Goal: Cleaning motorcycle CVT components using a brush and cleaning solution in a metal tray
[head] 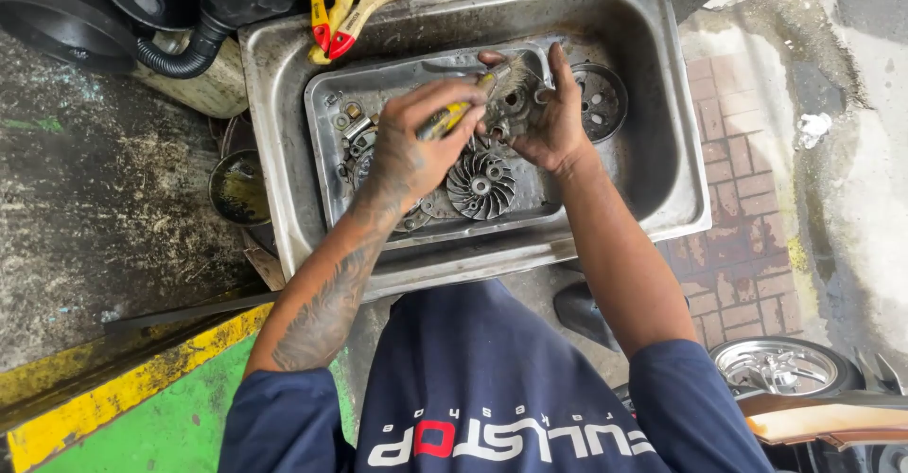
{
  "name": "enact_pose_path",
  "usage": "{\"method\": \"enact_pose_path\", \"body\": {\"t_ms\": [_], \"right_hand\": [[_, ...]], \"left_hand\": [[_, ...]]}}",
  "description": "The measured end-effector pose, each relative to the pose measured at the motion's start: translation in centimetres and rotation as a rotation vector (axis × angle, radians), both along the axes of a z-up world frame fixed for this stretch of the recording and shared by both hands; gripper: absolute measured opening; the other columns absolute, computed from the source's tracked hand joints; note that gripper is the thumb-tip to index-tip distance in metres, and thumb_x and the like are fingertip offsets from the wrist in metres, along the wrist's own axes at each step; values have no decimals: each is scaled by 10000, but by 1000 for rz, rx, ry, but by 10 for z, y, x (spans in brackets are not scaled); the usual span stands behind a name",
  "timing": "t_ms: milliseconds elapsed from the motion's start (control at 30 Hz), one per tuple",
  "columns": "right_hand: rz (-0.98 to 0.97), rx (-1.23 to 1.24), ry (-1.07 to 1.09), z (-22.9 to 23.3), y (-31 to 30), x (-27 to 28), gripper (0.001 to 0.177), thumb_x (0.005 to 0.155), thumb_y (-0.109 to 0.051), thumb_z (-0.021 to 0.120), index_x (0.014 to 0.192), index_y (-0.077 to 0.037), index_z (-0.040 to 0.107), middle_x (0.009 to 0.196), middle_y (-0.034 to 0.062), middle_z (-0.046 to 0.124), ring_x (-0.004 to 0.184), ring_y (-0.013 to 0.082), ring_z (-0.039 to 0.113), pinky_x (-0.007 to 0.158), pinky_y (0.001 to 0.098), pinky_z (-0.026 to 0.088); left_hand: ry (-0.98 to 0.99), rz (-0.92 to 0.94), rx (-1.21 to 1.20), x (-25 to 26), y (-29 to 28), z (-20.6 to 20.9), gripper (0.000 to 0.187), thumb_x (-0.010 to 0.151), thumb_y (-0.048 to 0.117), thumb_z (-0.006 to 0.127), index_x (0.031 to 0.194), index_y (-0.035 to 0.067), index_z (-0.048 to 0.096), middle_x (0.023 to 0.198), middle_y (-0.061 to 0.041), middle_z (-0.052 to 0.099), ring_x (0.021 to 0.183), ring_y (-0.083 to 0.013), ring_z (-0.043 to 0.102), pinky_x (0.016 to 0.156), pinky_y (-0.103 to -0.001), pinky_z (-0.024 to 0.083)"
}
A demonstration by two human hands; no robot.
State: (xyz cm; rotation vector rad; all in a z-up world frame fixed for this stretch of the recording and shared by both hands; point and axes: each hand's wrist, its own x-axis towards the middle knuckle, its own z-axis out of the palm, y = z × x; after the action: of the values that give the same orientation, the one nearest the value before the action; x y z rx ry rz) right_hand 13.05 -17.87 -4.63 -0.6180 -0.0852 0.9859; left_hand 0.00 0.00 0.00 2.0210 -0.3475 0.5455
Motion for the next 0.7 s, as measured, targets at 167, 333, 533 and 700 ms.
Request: {"method": "enact_pose_path", "body": {"t_ms": [167, 333, 533, 700], "right_hand": [[-58, -57, -115, 17, 1, -3, 852, 939, -739, 553, 1332, -5, 735, 1266, 226, 760, 1178, 323, 728, 1072, 465, 619], [-6, -174, -134, 18, 4, -1, 831, 957, -755, 454, 1326, -63, 729, 1200, 161, 781, 1071, 317, 739, 991, 494, 595], [-17, -300, -224, 23, -1, -7, 830, 980, -747, 387, 1312, -62, 717, 1249, 192, 762, 1070, 332, 762, 773, 443, 668], [-47, -375, -174, 27, 0, -8, 818, 946, -746, 427, 1257, -46, 714, 1227, 221, 786, 1014, 337, 767, 846, 473, 642]], "left_hand": [[59, -185, 54, -3, 1, 3, 231, 963, 1, 877, 1149, 85, 770, 1173, -129, 808, 940, -235, 819, 779, -310, 726], [-27, -117, 192, -3, -3, 2, 197, 1000, 40, 869, 1175, 44, 777, 1214, -185, 809, 871, -255, 839, 664, -289, 721], [-62, -35, 200, 4, 21, 23, 112, 1054, 27, 823, 1155, 22, 774, 1165, -216, 820, 992, -316, 844, 794, -355, 748], [18, -84, 162, 9, 24, 16, 139, 1024, 7, 837, 1153, 25, 788, 1182, -203, 821, 1025, -292, 837, 875, -340, 725]]}}
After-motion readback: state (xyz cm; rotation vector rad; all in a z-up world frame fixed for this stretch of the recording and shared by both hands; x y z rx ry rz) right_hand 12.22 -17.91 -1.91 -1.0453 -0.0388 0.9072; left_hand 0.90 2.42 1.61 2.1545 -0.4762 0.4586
